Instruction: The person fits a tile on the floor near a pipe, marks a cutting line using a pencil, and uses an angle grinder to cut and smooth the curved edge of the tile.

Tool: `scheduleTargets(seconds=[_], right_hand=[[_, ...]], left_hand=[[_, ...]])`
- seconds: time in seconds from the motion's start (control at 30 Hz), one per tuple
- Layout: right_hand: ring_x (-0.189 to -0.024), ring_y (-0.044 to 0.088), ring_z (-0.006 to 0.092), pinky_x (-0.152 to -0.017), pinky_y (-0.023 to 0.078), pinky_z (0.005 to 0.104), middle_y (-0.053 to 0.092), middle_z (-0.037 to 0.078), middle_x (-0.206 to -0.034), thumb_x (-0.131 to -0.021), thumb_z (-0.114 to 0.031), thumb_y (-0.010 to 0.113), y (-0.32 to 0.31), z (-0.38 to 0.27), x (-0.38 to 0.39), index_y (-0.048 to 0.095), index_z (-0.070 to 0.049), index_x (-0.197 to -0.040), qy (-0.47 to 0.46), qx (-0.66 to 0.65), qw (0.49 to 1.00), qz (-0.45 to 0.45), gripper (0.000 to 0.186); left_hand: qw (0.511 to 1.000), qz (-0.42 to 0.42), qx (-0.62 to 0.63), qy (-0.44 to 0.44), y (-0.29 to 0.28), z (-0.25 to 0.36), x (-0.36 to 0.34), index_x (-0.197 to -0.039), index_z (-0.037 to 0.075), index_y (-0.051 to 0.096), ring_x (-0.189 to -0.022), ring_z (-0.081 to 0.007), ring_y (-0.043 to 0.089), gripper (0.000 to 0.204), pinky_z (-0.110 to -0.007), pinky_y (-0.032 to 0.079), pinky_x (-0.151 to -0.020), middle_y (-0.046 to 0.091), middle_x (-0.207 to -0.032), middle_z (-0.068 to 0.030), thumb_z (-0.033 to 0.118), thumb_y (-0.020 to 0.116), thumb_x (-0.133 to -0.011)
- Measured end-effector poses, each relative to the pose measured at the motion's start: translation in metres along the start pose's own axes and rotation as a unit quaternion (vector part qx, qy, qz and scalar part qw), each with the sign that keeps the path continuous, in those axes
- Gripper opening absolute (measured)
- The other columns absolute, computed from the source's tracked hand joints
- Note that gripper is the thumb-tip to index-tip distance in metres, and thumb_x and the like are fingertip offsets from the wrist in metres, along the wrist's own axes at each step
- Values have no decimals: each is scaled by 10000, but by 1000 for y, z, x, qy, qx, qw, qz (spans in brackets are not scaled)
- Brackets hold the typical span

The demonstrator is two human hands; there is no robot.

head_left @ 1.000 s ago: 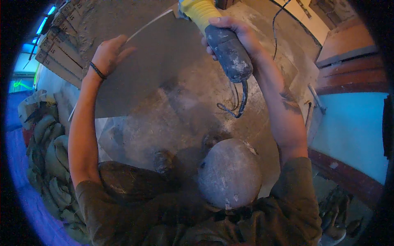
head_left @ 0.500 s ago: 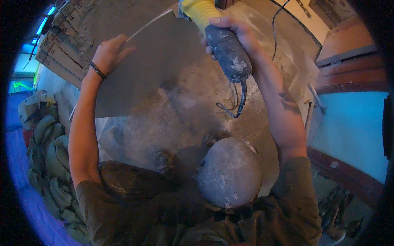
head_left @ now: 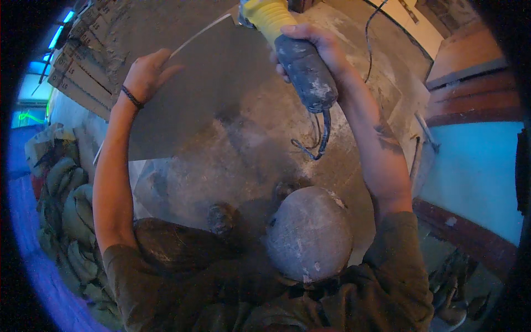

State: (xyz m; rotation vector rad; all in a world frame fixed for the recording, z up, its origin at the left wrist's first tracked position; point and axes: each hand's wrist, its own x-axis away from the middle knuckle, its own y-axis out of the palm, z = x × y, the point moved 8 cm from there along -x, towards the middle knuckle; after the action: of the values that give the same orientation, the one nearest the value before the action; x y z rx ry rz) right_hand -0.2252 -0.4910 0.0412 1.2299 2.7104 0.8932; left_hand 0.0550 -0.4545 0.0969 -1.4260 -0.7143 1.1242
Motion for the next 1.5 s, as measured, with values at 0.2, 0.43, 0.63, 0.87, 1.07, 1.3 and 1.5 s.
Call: scheduleTargets(seconds=[0.2,0.43,0.63,0.87,1.07,1.3,1.5], right_hand=[[-607,647,188,-543,562,311,635,122,-802,-818,-389,666,0,1,-1,544,27,-1046,3,2,1000,-11,489],[-596,645,181,-529,563,300,635,117,-801,-809,-392,674,2,2,2,542,33,-1044,13,-8,1000,-4,503],[-596,646,182,-526,564,297,637,118,-797,-808,-393,674,4,0,3,545,36,-1039,4,2,1000,6,504],[-596,646,183,-530,559,297,638,119,-789,-810,-402,670,4,-1,4,550,33,-1033,1,7,1000,1,503],[-621,668,213,-554,564,322,656,126,-784,-788,-402,698,8,-5,9,557,14,-1014,8,41,999,26,494],[-620,655,195,-545,562,314,649,126,-811,-820,-386,664,1,-6,5,549,21,-1041,4,33,999,16,477],[-617,654,201,-553,563,316,644,129,-807,-817,-387,664,7,-7,6,546,29,-1030,12,55,998,10,482]], left_hand=[[1000,-14,-5,-19,0,1,-1,-847,27,524,-732,-440,553,344,-466,441,-621,568,-753,-224,323,700,-844],[1000,-17,-6,-22,2,-1,-1,-846,30,521,-736,-439,558,354,-467,443,-621,567,-746,-225,336,699,-842],[1000,4,-10,4,-2,2,1,-856,41,561,-623,-352,532,317,-390,434,-580,540,-706,-177,313,722,-847],[999,-18,-8,-31,-1,1,-1,-846,29,531,-737,-434,545,352,-465,430,-630,564,-751,-223,340,695,-846],[999,-31,4,-40,-2,0,1,-863,28,547,-739,-434,551,340,-467,439,-638,573,-762,-222,337,688,-851],[999,-20,-2,-25,0,-1,1,-883,31,554,-757,-440,560,328,-470,450,-645,591,-789,-224,331,682,-854],[999,-25,-20,-23,3,-3,2,-894,32,567,-782,-444,565,330,-467,460,-654,598,-810,-226,336,687,-849]])
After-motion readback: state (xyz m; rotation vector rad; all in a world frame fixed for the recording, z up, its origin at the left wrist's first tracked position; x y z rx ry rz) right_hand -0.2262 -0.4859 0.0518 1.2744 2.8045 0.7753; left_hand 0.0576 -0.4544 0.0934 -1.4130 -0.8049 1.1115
